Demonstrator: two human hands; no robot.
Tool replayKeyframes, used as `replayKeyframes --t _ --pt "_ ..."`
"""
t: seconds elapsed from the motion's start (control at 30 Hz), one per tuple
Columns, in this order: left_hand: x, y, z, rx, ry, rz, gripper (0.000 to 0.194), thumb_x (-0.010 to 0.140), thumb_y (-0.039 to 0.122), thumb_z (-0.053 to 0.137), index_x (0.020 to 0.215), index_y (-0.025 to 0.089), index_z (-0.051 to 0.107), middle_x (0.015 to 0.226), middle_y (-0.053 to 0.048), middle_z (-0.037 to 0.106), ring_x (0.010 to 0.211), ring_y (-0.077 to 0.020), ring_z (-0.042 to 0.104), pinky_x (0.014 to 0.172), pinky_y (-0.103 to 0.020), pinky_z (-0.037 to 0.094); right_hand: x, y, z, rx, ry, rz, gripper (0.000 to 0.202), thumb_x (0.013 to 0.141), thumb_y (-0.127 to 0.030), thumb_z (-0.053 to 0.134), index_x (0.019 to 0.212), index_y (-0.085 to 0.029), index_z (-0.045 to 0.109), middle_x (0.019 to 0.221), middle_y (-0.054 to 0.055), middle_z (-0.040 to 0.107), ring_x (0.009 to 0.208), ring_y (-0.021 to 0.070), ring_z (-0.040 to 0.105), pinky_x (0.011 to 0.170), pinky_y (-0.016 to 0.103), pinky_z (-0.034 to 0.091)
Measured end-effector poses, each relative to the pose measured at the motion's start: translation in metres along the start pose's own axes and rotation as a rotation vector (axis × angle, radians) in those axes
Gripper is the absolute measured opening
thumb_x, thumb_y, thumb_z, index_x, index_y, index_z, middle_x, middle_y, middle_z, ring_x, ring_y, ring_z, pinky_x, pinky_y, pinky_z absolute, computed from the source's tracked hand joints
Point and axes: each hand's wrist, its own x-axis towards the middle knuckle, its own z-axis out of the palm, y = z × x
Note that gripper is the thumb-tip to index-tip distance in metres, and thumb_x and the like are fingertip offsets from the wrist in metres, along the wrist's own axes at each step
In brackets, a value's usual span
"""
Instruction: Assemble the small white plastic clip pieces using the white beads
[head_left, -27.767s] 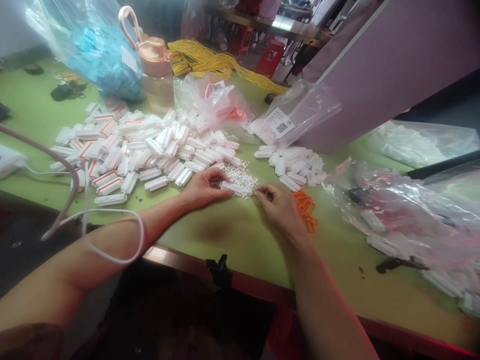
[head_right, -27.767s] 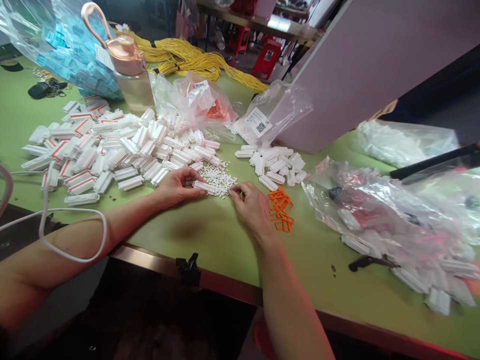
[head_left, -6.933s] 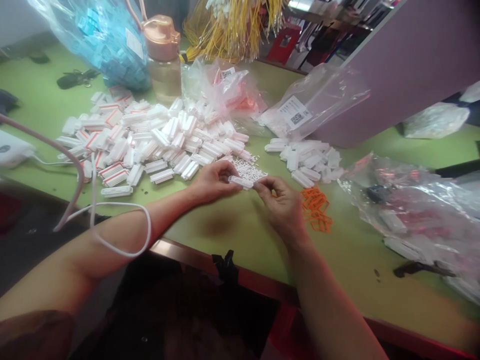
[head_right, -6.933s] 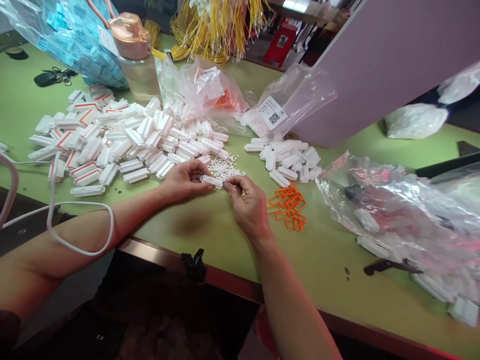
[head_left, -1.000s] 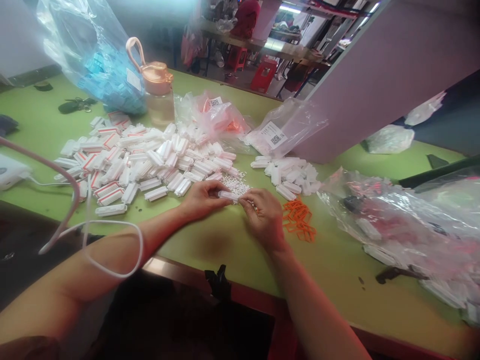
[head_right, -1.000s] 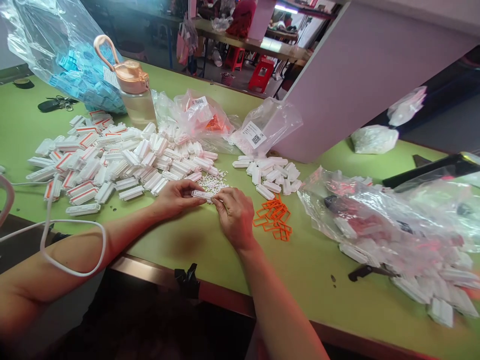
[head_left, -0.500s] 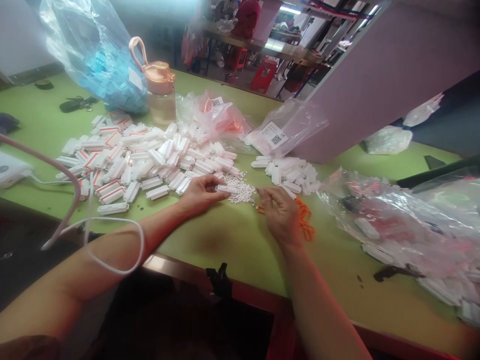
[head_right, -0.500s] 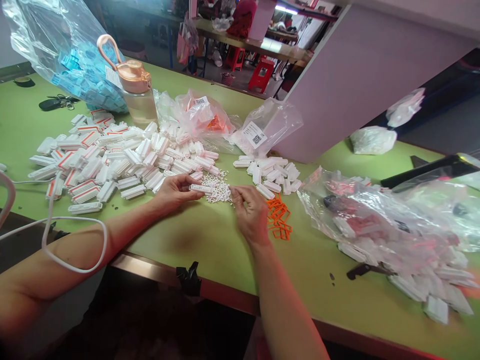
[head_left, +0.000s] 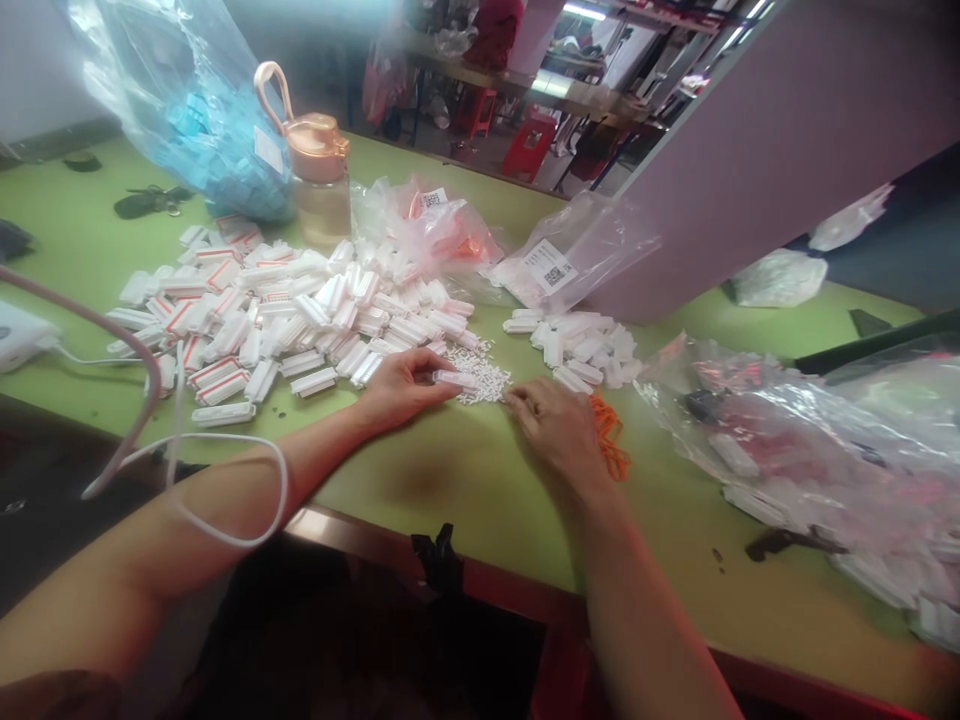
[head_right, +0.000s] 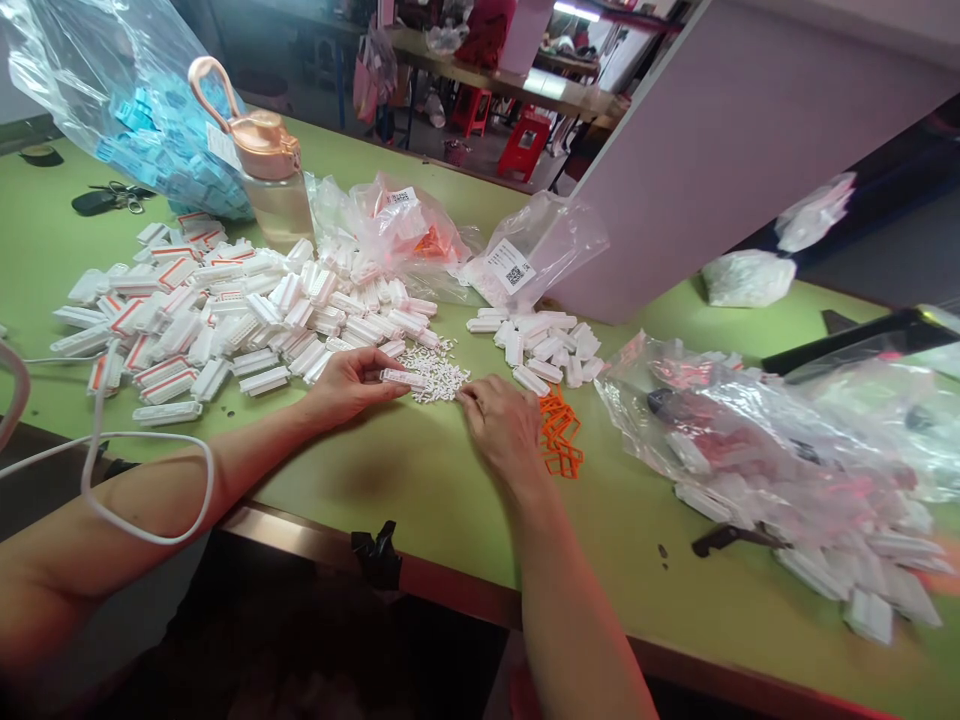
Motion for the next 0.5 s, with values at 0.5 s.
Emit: replayKeyframes --t 0.5 --pt "-0.005 0.004 0.007 0.084 -0.065 0.058 0.03 0.066 0.036 0.076 0.084 0.013 0.069 0.07 0.0 0.063 0.06 -0.0069 0.05 0.058 -0.021 0.042 -0.004 -0.029 0.016 0.388 0.215 -0.119 0.017 0.088 -0.034 0.058 0.081 -0.022 0.067 0.087 0.005 0.06 0.078 0.0171 0.058 0.067 0.031 0.047"
